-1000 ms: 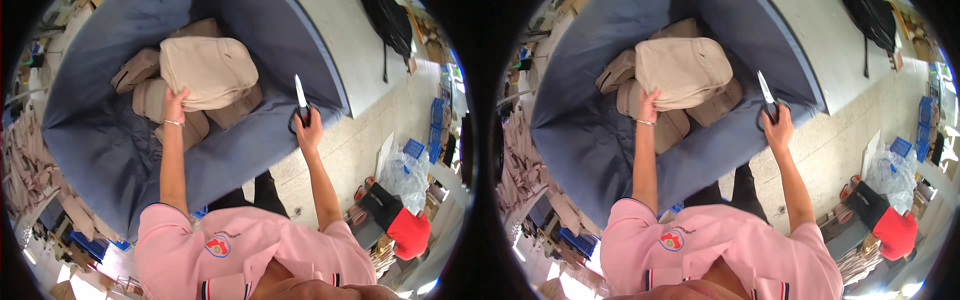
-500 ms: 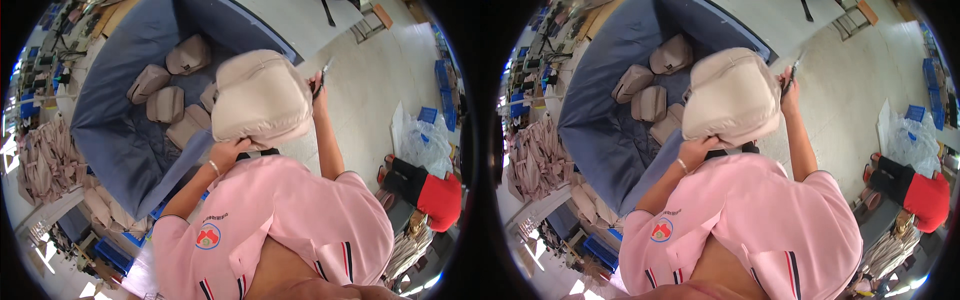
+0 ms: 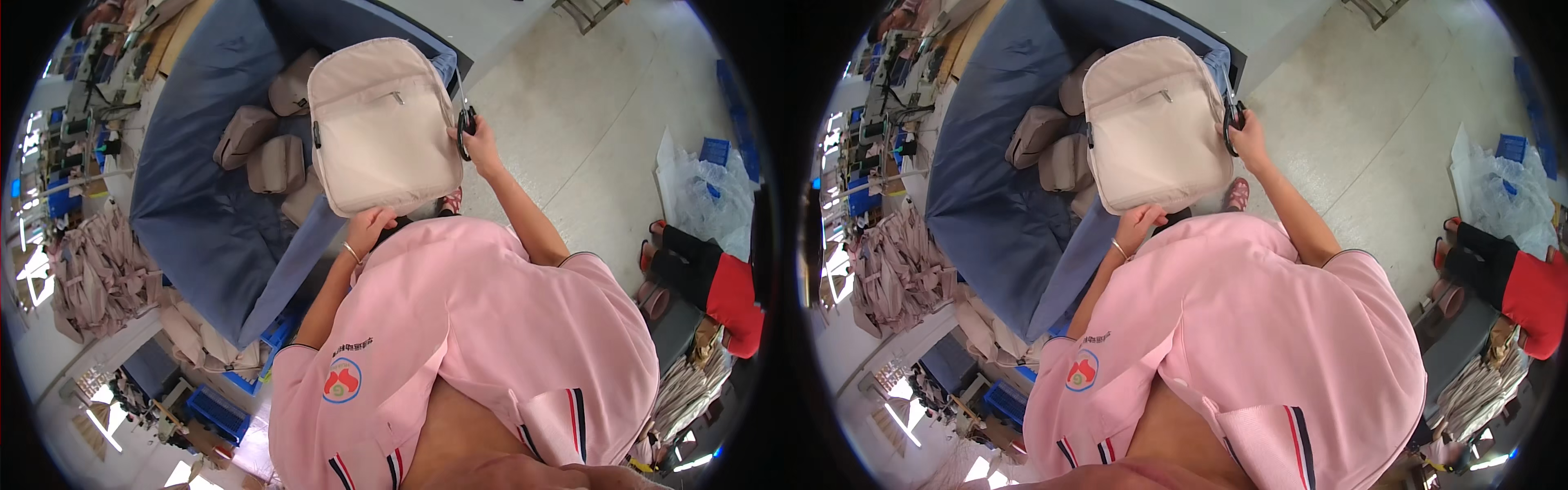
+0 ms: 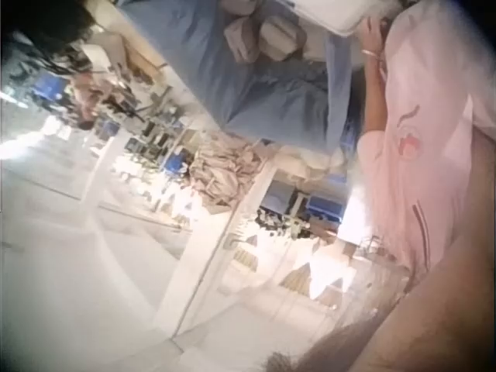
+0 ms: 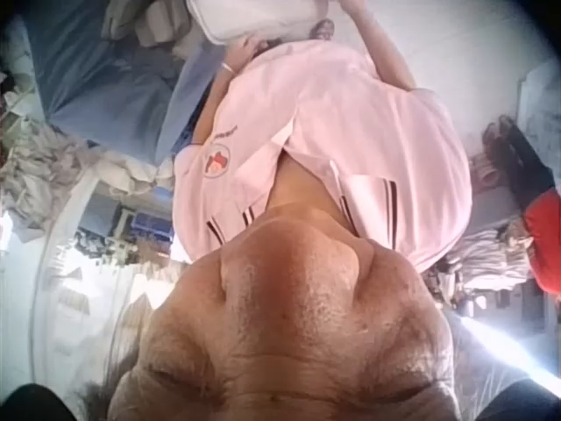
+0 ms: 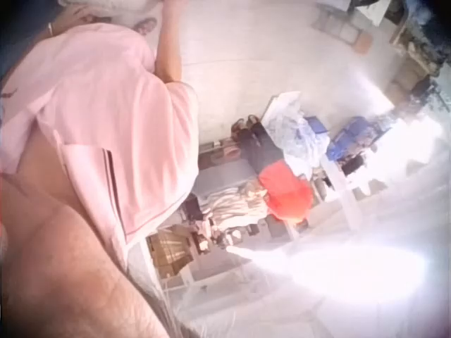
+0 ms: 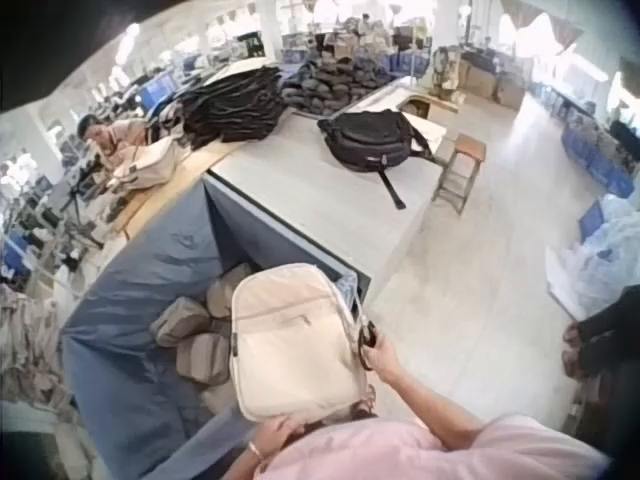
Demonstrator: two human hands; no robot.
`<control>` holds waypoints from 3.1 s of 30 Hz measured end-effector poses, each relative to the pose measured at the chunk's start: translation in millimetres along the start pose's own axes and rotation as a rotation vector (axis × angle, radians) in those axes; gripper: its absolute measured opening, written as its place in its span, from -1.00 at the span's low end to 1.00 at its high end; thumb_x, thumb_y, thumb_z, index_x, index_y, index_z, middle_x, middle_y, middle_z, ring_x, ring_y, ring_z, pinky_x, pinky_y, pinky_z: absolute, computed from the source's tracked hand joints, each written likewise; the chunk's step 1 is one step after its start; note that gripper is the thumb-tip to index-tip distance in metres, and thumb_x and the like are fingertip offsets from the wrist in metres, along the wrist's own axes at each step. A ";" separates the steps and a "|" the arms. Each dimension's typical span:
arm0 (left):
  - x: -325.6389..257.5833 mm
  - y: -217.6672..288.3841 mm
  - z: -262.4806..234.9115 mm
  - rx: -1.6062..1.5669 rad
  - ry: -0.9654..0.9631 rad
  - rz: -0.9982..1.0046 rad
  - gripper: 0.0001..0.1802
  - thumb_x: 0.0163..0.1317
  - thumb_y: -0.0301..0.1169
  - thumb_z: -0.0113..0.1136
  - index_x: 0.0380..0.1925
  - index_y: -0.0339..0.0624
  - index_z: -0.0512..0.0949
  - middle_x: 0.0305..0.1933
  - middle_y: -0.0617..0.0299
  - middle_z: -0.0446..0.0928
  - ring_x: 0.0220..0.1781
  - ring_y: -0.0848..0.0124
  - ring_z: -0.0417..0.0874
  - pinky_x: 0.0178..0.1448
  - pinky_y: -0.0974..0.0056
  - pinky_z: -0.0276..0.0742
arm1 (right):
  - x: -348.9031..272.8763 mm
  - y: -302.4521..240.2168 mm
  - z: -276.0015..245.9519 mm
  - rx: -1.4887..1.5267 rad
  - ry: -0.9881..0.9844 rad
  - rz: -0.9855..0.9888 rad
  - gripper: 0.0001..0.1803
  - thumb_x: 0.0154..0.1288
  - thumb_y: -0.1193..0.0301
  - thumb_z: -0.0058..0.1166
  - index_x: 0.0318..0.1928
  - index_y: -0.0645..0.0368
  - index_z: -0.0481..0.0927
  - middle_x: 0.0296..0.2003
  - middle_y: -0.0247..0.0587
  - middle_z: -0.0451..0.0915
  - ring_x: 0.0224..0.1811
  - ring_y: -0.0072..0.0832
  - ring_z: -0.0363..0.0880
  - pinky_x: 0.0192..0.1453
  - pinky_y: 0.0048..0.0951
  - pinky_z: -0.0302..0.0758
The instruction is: Trimming loose threads from manufactured beige backpacks using scissors.
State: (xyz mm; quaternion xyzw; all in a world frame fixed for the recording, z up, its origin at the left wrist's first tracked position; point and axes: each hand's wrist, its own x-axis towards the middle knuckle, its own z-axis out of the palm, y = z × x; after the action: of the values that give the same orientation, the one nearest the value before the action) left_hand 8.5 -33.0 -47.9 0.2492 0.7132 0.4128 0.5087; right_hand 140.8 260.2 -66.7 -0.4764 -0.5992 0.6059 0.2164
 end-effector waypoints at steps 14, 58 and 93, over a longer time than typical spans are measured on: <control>105.0 -5.1 -80.7 0.233 0.900 0.002 -0.38 0.00 -0.02 0.43 -0.10 -0.31 0.56 -0.09 0.02 0.63 -0.10 0.17 0.65 0.01 0.17 0.52 | 11.3 -12.9 29.4 -0.421 0.264 -0.180 -0.74 0.13 0.39 0.21 -0.25 0.25 0.47 -0.39 -0.02 0.62 -0.28 -0.08 0.63 -0.19 -0.17 0.49; 67.4 -41.4 -71.6 0.164 1.085 0.122 -0.63 0.25 -0.18 0.24 -0.25 -0.33 0.51 -0.32 0.06 0.59 -0.31 0.24 0.60 -0.14 0.18 0.52 | -37.4 -23.4 8.3 -0.944 -0.183 -0.224 -0.35 0.19 -0.16 0.13 -0.24 0.31 0.53 -0.32 0.16 0.63 -0.24 0.08 0.62 -0.16 -0.06 0.50; 3.2 -80.7 -29.4 -0.587 0.948 0.042 -0.80 0.31 -0.37 0.23 -0.18 -0.26 0.58 -0.26 0.30 0.57 -0.24 0.53 0.52 -0.13 0.41 0.47 | -20.8 19.5 33.7 -0.682 0.024 -0.239 -0.35 0.17 -0.11 0.23 -0.42 0.36 0.47 -0.50 0.27 0.56 -0.39 0.15 0.58 -0.34 -0.07 0.45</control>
State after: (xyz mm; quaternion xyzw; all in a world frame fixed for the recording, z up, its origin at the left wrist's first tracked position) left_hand -14.9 -83.6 -113.4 -0.1018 0.7139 0.6711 0.1720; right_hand 128.0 221.7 -84.0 -0.4549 -0.8159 0.3357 0.1214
